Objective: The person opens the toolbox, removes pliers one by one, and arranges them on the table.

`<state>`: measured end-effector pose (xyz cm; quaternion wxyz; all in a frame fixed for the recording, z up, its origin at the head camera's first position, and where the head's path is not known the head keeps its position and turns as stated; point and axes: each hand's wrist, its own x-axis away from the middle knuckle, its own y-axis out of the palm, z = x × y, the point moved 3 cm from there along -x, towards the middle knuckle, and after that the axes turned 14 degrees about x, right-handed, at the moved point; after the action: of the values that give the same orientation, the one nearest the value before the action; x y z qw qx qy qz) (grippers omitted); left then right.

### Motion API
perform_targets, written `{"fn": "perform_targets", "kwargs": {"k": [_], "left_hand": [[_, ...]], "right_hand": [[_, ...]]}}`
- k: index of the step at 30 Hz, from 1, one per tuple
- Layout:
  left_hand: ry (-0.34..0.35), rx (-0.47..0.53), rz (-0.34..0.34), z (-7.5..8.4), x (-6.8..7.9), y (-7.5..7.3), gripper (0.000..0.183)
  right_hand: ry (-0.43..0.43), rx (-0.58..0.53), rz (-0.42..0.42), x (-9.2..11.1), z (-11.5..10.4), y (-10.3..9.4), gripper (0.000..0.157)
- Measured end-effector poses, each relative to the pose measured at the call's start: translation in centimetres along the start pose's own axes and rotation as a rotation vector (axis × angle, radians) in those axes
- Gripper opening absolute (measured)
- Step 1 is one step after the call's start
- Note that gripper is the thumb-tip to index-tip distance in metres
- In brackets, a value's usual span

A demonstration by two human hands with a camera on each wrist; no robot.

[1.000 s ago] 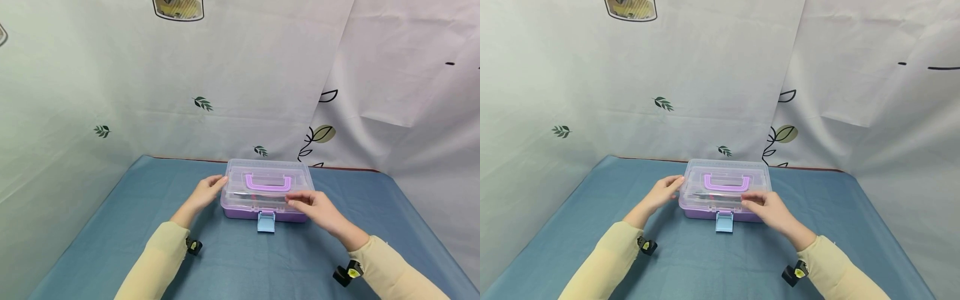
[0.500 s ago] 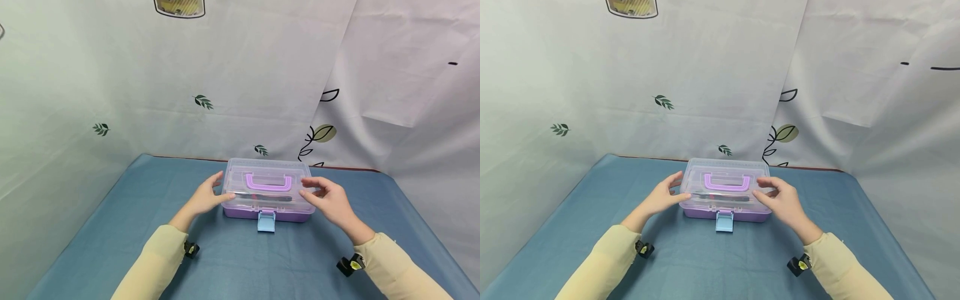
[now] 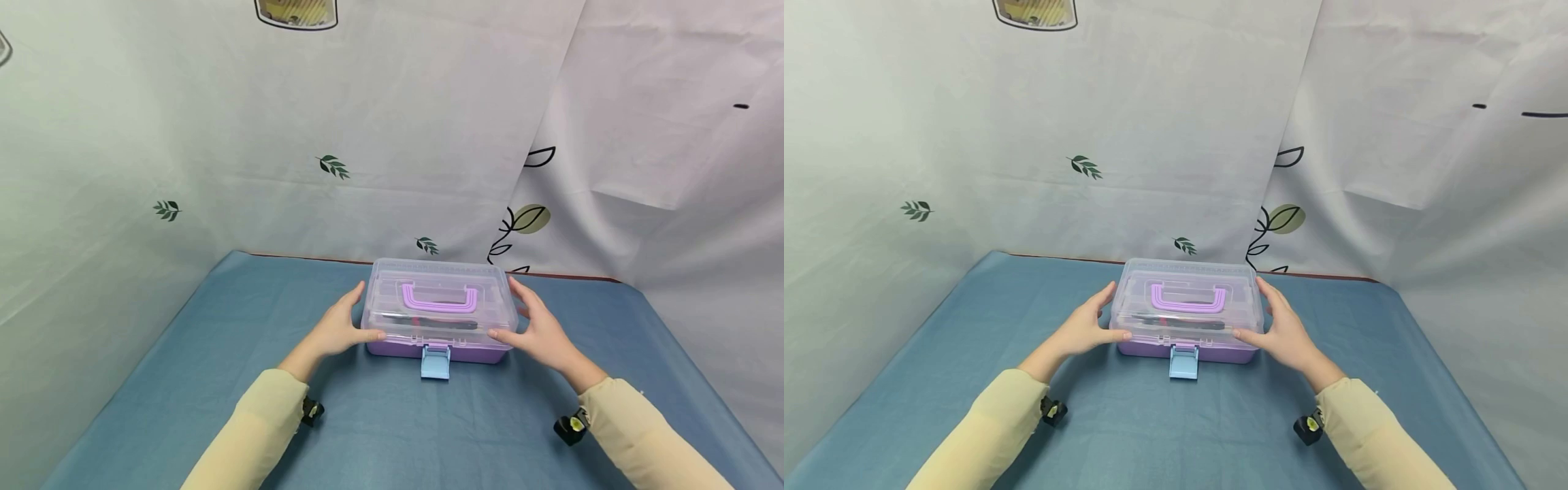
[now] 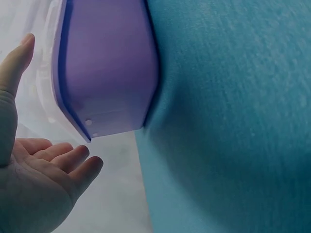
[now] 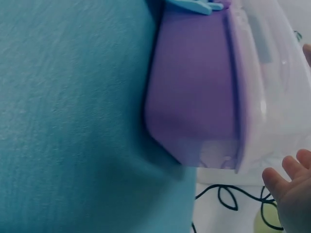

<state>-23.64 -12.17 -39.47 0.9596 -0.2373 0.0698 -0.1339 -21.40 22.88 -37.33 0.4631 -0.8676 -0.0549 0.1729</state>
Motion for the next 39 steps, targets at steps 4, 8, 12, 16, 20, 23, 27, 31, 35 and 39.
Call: {"fn": "perform_targets", "kwargs": {"k": [4, 8, 12, 16, 20, 23, 27, 31, 35, 39], "left_hand": [[-0.008, 0.003, -0.011, -0.1, 0.0, 0.2, 0.114], [-0.015, 0.019, -0.02, 0.0, -0.1, 0.4, 0.115], [-0.002, 0.033, -0.031, 0.0, 0.0, 0.6, 0.114], [0.005, 0.035, -0.041, -0.1, 0.1, 0.6, 0.115], [0.0, 0.018, -0.046, -0.2, 0.1, 0.7, 0.114], [-0.003, 0.004, -0.044, -0.3, 0.1, 0.7, 0.113], [-0.008, -0.009, -0.039, -0.2, 0.0, 0.7, 0.112], [-0.021, -0.015, -0.035, 0.0, 0.1, 0.7, 0.111], [-0.03, -0.01, -0.032, 0.2, 0.1, 0.6, 0.111], [-0.032, -0.003, -0.027, 0.4, 0.1, 0.5, 0.11]], "right_hand": [[0.019, -0.003, -0.046, -0.1, 0.6, 0.8, 0.111], [0.04, -0.001, -0.076, -0.2, 1.1, 1.3, 0.117], [0.061, 0.016, -0.114, -0.1, 1.5, 1.6, 0.124], [0.056, 0.014, -0.148, 0.0, 1.9, 2.0, 0.128], [0.033, 0.011, -0.171, 0.1, 2.3, 2.3, 0.13], [0.033, 0.023, -0.183, 0.2, 2.6, 2.5, 0.131], [0.037, 0.04, -0.183, 0.3, 2.5, 2.4, 0.129], [0.038, 0.054, -0.178, 0.3, 2.3, 2.2, 0.126], [0.041, 0.062, -0.173, 0.4, 2.1, 2.1, 0.124], [0.039, 0.057, -0.164, 0.4, 1.9, 1.8, 0.124]]}}
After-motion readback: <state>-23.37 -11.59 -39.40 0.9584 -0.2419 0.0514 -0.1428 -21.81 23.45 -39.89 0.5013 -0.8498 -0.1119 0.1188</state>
